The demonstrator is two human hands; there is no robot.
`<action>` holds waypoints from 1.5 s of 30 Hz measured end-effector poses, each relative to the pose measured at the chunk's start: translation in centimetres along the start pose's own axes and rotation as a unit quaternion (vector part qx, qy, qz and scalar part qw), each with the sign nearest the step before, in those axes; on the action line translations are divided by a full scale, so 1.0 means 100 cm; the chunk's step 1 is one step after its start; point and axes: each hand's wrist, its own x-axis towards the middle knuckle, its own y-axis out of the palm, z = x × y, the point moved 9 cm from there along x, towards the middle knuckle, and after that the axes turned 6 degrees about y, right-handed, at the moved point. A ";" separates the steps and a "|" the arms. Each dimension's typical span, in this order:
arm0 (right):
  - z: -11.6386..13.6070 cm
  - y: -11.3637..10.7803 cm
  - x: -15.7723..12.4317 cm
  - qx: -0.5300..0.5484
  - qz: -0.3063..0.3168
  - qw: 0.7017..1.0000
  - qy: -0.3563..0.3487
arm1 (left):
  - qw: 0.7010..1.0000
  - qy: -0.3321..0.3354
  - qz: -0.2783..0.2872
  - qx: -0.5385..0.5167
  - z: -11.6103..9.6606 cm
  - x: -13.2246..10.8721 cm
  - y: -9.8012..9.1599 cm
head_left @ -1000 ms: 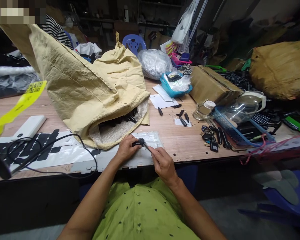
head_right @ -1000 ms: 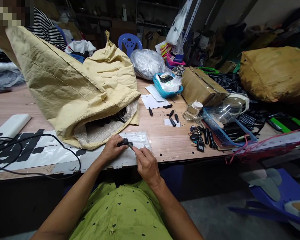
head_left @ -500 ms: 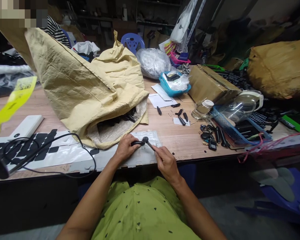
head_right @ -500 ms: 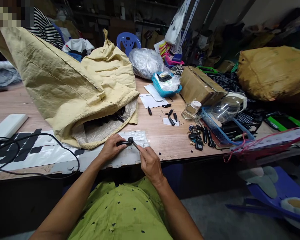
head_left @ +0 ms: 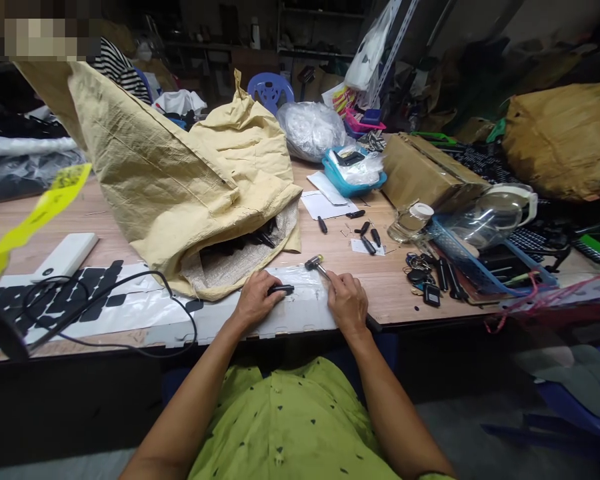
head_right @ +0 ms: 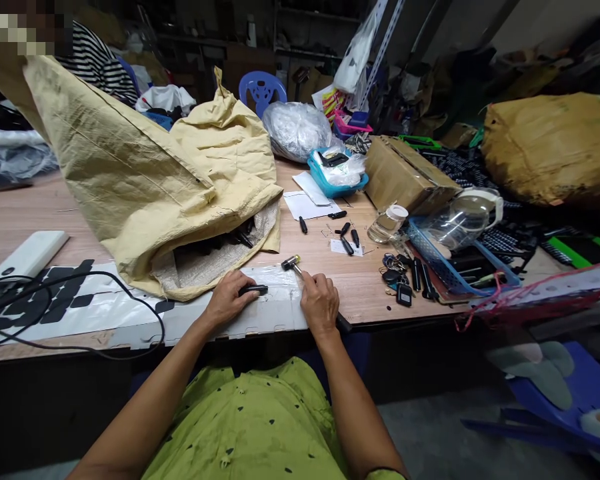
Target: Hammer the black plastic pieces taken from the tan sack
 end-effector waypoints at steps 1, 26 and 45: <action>0.001 0.000 -0.001 -0.006 -0.003 1.000 0.000 | 1.000 0.007 -0.002 -0.004 -0.003 -0.001 -0.002; 0.004 0.000 -0.004 -0.011 -0.005 1.000 -0.001 | 0.935 -0.050 0.342 -0.080 -0.028 -0.124 0.076; 0.012 0.002 -0.001 -0.028 0.012 1.000 -0.004 | 0.967 0.000 -0.016 0.255 0.056 0.099 -0.048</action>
